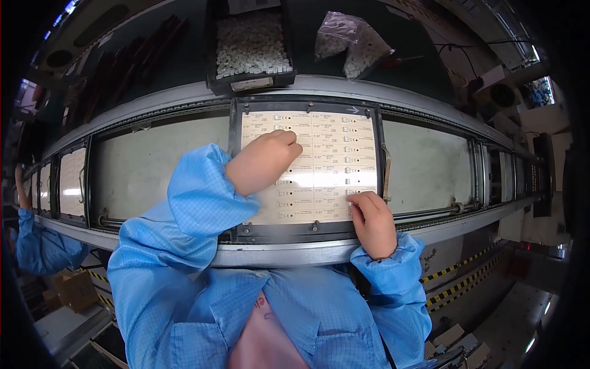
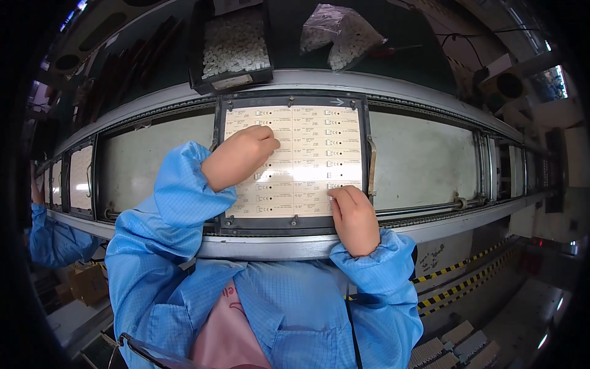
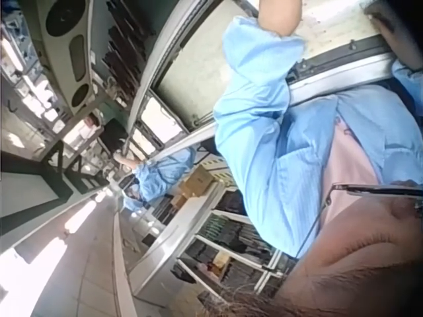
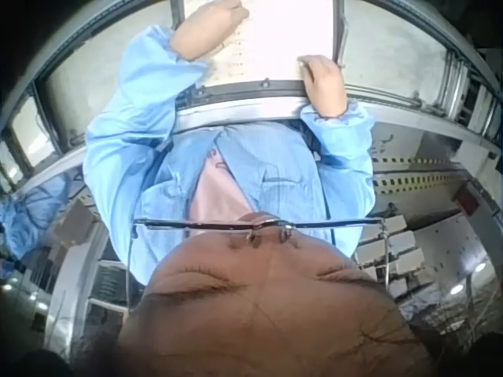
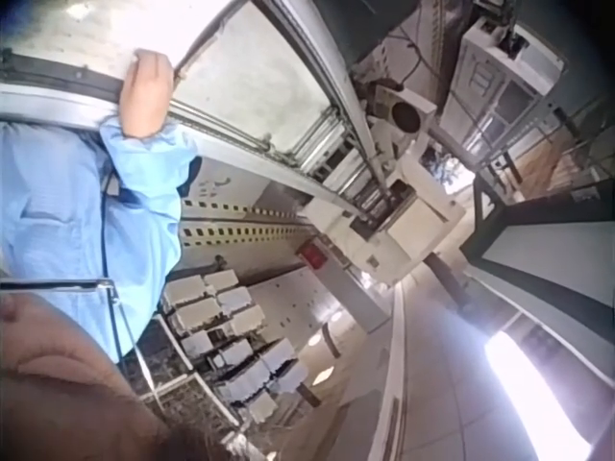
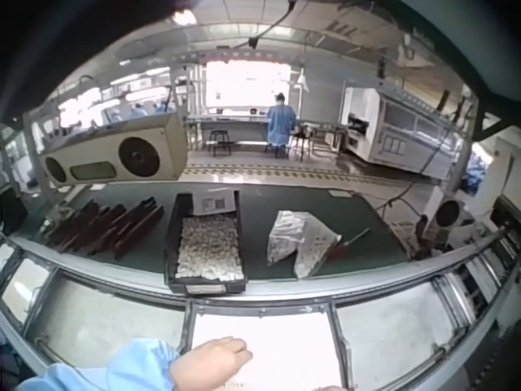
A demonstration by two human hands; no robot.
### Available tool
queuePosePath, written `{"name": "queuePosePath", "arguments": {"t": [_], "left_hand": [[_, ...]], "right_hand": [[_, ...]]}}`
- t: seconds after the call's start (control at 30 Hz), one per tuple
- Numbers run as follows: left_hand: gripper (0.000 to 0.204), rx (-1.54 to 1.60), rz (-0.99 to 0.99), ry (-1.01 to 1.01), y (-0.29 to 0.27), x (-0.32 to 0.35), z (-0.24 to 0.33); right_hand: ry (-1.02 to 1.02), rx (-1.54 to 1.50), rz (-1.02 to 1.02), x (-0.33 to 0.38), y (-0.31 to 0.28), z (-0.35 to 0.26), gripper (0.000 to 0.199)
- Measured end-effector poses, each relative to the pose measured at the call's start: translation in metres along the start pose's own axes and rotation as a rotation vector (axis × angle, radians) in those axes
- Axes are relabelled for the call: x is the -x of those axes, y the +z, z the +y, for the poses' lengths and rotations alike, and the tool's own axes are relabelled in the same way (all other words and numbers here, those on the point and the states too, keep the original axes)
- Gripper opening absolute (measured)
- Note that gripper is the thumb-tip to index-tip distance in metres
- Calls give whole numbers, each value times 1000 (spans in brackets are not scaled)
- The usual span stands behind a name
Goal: The person picks electronic components from a component container and places them onto LED circuit board panels. This is done using tweezers to precisely position the components.
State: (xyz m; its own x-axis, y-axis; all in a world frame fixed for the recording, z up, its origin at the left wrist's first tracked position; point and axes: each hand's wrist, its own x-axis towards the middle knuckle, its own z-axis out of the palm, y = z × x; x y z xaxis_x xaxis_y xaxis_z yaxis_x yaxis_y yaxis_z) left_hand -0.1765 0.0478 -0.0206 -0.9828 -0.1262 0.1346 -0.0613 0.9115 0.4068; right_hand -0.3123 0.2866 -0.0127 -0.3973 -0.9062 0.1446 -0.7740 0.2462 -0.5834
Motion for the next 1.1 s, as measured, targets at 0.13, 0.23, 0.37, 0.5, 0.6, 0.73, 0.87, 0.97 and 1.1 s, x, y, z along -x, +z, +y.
{"name": "queuePosePath", "arguments": {"t": [0.13, 0.23, 0.37, 0.5, 0.6, 0.73, 0.87, 0.97, 1.1], "left_hand": [[19, -18, -25, 8, -4, 3, 1], [19, -30, 71, 86, -2, 7, -3], [20, 37, 145, 35, 1, 5, -3], [20, 142, 182, -76, -11, 12, -1], [18, 316, 88, -201, -23, 25, 5], [17, 381, 59, -202, -24, 45, 14], [18, 374, 20, -210, -14, 56, 27], [25, 330, 17, -216, -5, 62, 34], [23, 252, -13, -183, -2, 60, 35]], "right_hand": [[-59, 42, 7, -1, 1, -1, 16], [-115, 88, -10, -2, 2, -1, 16], [-86, 111, -135, -12, -9, -12, 18], [-110, 99, -125, -41, -5, -31, 20], [-183, 72, -83, -74, 22, -33, 19], [-212, 127, -138, -100, 53, -20, 17], [-220, 87, -151, -96, 46, -20, 14], [-139, 5, -134, -85, 25, -28, 11], [26, -96, -151, -62, -9, -26, 12]]}}
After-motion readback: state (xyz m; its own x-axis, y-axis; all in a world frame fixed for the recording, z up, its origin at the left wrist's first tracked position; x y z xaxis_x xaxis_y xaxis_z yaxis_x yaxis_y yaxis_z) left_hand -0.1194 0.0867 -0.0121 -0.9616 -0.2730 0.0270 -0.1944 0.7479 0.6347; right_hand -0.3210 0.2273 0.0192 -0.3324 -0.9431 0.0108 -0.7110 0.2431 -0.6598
